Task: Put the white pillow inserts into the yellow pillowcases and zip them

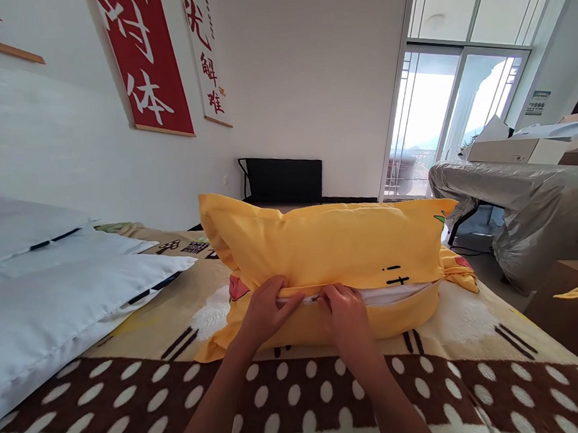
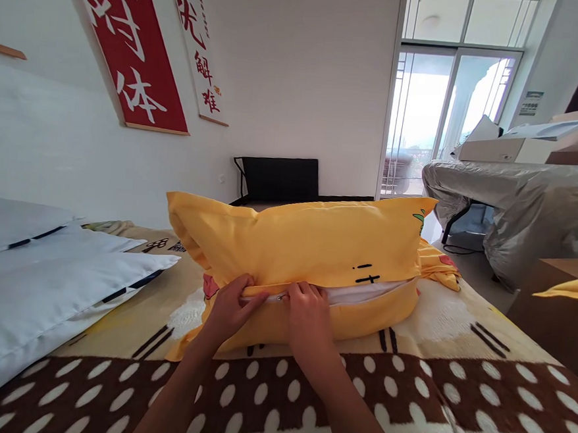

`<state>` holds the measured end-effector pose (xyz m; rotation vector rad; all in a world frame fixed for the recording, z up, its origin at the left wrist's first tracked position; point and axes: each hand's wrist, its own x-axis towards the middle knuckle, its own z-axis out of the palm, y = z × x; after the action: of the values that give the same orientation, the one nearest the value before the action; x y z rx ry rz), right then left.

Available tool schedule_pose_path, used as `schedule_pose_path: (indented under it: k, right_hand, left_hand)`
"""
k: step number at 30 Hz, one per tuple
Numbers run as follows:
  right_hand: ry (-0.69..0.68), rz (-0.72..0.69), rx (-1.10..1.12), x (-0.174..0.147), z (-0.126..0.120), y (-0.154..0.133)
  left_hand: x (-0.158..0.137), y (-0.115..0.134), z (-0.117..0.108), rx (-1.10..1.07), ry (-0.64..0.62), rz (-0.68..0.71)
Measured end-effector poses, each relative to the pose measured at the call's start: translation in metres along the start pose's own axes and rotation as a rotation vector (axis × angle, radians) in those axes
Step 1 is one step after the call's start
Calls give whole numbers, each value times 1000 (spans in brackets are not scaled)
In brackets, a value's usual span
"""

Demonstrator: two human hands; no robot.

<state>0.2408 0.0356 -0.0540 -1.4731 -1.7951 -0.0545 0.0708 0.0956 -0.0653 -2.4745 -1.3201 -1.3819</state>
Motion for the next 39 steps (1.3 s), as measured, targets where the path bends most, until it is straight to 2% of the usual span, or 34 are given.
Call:
schedule_pose_path:
  k: [7, 12, 22, 25, 30, 34, 39]
  right_hand:
    - [-93, 59, 162, 4, -12, 11]
    - [-170, 83, 199, 6, -19, 17]
    - [-269, 127, -48, 3, -28, 20]
    - [-267, 111, -86, 1, -29, 21]
    - [-191, 51, 9, -1, -30, 25]
    - [-154, 114, -2, -1, -31, 25]
    - [-179, 195, -103, -2, -31, 21]
  left_hand:
    - [2, 3, 1, 79, -5, 70]
    - [1, 2, 3, 84, -13, 91]
    - [2, 3, 2, 105, -30, 78]
    - [2, 4, 1, 108, -33, 65]
    - [2, 5, 1, 116, -35, 74]
    - [2, 5, 2, 130, -28, 91]
    - [2, 3, 1, 129, -36, 120]
